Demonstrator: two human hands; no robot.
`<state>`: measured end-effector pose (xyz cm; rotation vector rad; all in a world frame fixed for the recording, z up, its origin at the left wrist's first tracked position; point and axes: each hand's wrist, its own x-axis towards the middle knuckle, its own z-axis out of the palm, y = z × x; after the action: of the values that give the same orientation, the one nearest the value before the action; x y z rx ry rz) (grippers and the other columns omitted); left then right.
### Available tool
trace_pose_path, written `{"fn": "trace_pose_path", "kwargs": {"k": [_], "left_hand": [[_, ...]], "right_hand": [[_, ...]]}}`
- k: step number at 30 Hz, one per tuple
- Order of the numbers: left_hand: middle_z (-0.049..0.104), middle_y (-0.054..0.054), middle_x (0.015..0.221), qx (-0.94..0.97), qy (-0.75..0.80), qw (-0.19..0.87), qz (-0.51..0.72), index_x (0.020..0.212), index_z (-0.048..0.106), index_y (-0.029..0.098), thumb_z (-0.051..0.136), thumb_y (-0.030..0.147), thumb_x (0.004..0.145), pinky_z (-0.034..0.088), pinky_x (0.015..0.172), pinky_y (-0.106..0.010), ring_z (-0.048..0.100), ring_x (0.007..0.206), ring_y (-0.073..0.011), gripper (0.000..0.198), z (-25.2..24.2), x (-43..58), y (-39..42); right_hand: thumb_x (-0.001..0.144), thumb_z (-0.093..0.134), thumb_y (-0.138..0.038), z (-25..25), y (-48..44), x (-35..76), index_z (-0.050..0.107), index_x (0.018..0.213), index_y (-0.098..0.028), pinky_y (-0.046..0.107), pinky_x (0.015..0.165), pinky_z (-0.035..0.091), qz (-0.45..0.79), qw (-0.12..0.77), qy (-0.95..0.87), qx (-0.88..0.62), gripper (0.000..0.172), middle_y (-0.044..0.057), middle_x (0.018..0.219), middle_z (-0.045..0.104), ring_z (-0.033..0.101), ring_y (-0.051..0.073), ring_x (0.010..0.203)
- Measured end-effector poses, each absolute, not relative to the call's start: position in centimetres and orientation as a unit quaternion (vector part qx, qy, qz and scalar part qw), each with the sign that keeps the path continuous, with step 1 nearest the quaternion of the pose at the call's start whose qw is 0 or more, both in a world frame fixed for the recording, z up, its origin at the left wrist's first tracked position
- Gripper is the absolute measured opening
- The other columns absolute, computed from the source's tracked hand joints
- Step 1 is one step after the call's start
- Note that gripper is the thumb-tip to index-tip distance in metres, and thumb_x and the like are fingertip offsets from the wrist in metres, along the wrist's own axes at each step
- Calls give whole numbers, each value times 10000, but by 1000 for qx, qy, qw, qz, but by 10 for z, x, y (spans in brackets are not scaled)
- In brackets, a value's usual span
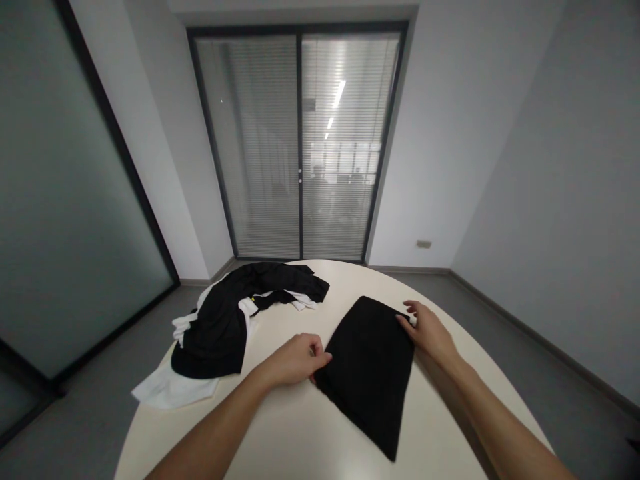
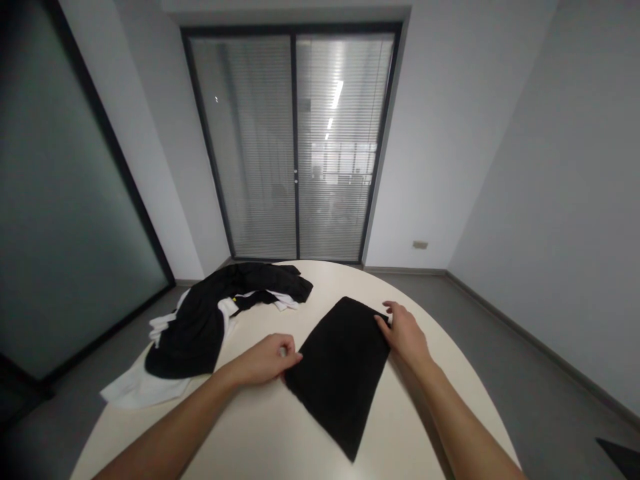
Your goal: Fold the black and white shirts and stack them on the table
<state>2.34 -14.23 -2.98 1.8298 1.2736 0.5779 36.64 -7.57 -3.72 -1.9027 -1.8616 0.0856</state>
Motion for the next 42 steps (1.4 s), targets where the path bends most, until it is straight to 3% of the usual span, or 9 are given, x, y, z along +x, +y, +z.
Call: {"fn": "trace_pose_path", "kwargs": {"k": [4, 7, 9, 13, 17, 21, 25, 32, 42], "left_hand": [[575, 36, 631, 742, 517, 366, 220, 799, 562, 199, 626, 377, 799, 340, 528, -230, 526, 557, -140, 189, -31, 21, -145], [560, 62, 634, 729, 513, 399, 214, 990, 576, 201, 629, 344, 799, 329, 502, -231, 483, 497, -128, 244, -33, 15, -144], [553, 68, 636, 731, 503, 408, 215, 1054, 570, 203, 626, 313, 800, 342, 517, -235, 472, 501, -127, 282, -34, 13, -144], [562, 66, 643, 739, 482, 409, 233, 1063, 569, 206, 640, 295, 798, 387, 590, -243, 504, 565, -137, 289, -34, 20, -149], [591, 54, 645, 749, 469, 416, 212, 1076, 575, 215, 603, 360, 855, 413, 590, -247, 555, 584, -150, 266, -37, 40, -159], [669, -25, 951, 820, 445, 223, 283, 996, 614, 216, 605, 270, 857, 467, 825, -310, 616, 886, -192, 149, -48, 58, -165], [642, -62, 1134, 845, 424, 121, 302, 1126, 582, 208, 601, 204, 848, 445, 974, -390, 568, 1086, -241, 279, -61, 60, -159], [617, -74, 1200, 828, 466, 99, 296, 1146, 556, 206, 556, 156, 848, 444, 1016, -439, 545, 1150, -249, 302, -78, 56, -150], [609, -68, 1212, 828, 476, 100, 281, 1147, 555, 216, 541, 149, 849, 435, 1026, -447, 533, 1162, -248, 305, -75, 59, -149]], "right_hand": [[874, 301, -779, -20, -89, 371, 684, 955, -157, 472, 777, 510, 86, 110, -608, -781, 734, 202, 892, 713, 695, 355, 879], [839, 275, -844, -15, -102, 368, 638, 648, -181, 416, 713, 524, 239, 25, -634, -735, 780, 156, 676, 687, 698, 292, 679], [819, 317, -859, -17, -109, 361, 584, 578, -181, 369, 645, 523, 299, 2, -651, -698, 768, 139, 631, 675, 670, 247, 578], [883, 414, -732, -29, -107, 352, 616, 713, -160, 322, 612, 510, 313, 37, -672, -670, 630, 136, 700, 707, 677, 228, 590], [931, 454, -586, -44, -87, 358, 640, 913, -153, 310, 654, 494, 205, 139, -666, -703, 472, 150, 865, 734, 698, 252, 772], [909, 533, -518, -53, -65, 373, 639, 952, -126, 296, 654, 480, 205, 210, -626, -723, 408, 129, 864, 737, 693, 240, 785], [876, 601, -493, -52, -39, 395, 663, 984, -124, 285, 665, 489, 224, 256, -602, -722, 389, 117, 875, 751, 699, 226, 770], [837, 653, -493, -48, 18, 437, 739, 982, -122, 299, 720, 507, 162, 205, -603, -754, 407, 125, 860, 761, 715, 262, 840], [824, 665, -534, -46, 57, 488, 722, 1166, -175, 386, 797, 529, 63, 174, -541, -820, 499, 165, 1054, 742, 697, 333, 997]]}}
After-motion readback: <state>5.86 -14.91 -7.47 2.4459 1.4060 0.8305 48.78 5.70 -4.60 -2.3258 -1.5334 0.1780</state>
